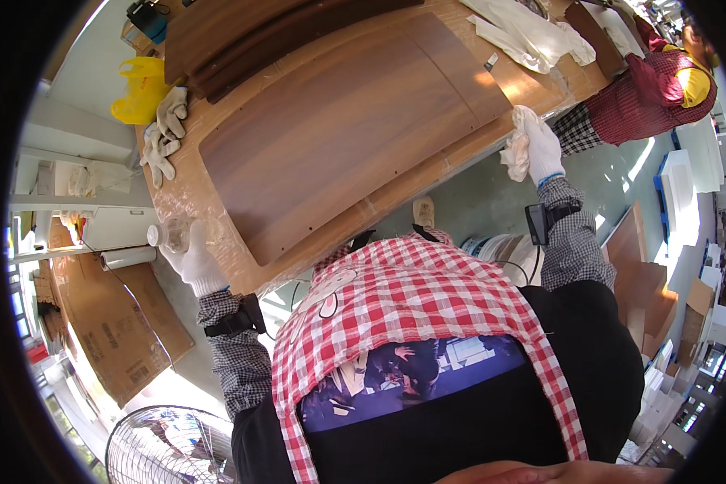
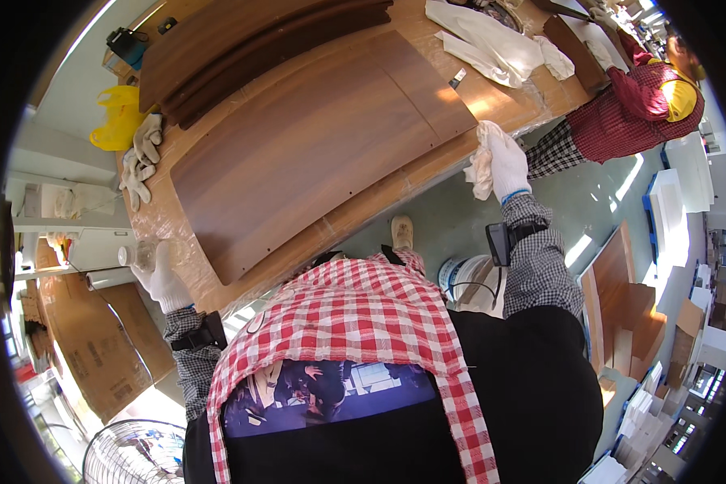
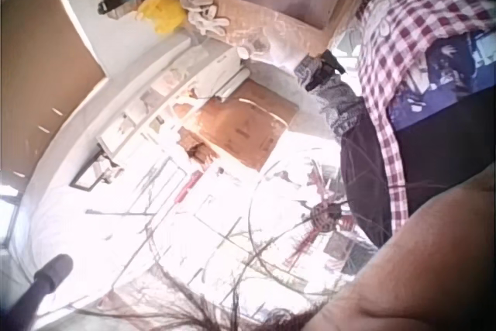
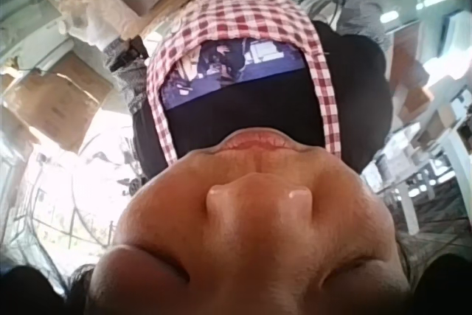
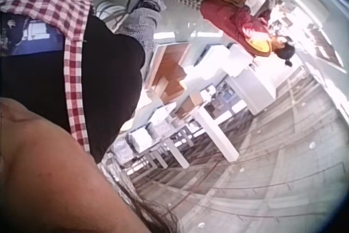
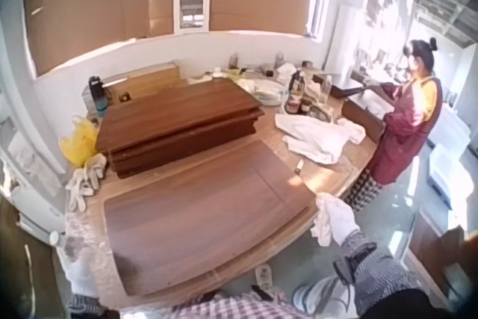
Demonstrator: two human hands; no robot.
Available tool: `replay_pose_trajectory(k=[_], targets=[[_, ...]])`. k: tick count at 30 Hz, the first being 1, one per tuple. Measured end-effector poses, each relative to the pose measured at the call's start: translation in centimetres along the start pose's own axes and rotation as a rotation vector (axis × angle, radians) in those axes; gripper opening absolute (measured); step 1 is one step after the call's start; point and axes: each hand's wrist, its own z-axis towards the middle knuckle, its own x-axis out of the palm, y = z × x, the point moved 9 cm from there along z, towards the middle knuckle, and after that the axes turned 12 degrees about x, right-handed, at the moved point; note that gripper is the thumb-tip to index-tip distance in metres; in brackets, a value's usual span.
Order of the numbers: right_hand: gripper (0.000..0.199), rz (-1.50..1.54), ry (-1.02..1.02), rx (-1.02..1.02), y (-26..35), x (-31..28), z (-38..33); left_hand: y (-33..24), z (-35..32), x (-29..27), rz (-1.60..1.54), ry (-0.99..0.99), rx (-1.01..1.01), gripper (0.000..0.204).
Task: Cleaning and polishing wood-finish furniture panels using a rag and a liquid cleaning agent.
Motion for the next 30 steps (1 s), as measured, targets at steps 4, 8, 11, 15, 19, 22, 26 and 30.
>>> replay_pose_trajectory(k=[4,8,11,15,19,22,26,30], targets=[[0.046,0.433,0.5,0.201,-4.0,6.4,-6.5,-4.4,-2.7,9.0,-0.329,0.341,-0.015,0.062],[0.051,0.569,0.639,0.344,-5.0,12.0,-12.2,-8.3,-7.1,17.7,-0.316,0.693,-0.159,0.078],[0.052,0.68,0.977,0.413,-3.5,16.5,-16.1,-11.9,-10.1,22.3,0.084,1.054,-0.024,0.086],[0.053,0.651,1.039,0.491,-3.3,18.2,-18.6,-13.6,-13.3,26.9,0.449,1.453,0.05,0.086],[0.052,0.391,0.858,0.381,-3.7,17.7,-18.5,-13.9,-14.4,28.9,0.648,1.647,0.171,0.081],[0.053,0.378,0.892,0.428,-4.2,17.8,-18.9,-14.1,-14.6,29.5,0.698,1.678,0.269,0.073],[0.055,0.345,0.889,0.448,-5.0,17.4,-18.6,-14.4,-14.7,30.2,0.742,1.719,0.343,0.065],[0.054,0.314,0.919,0.511,-6.1,17.0,-18.5,-14.6,-14.6,30.8,0.809,1.797,0.359,0.061]])
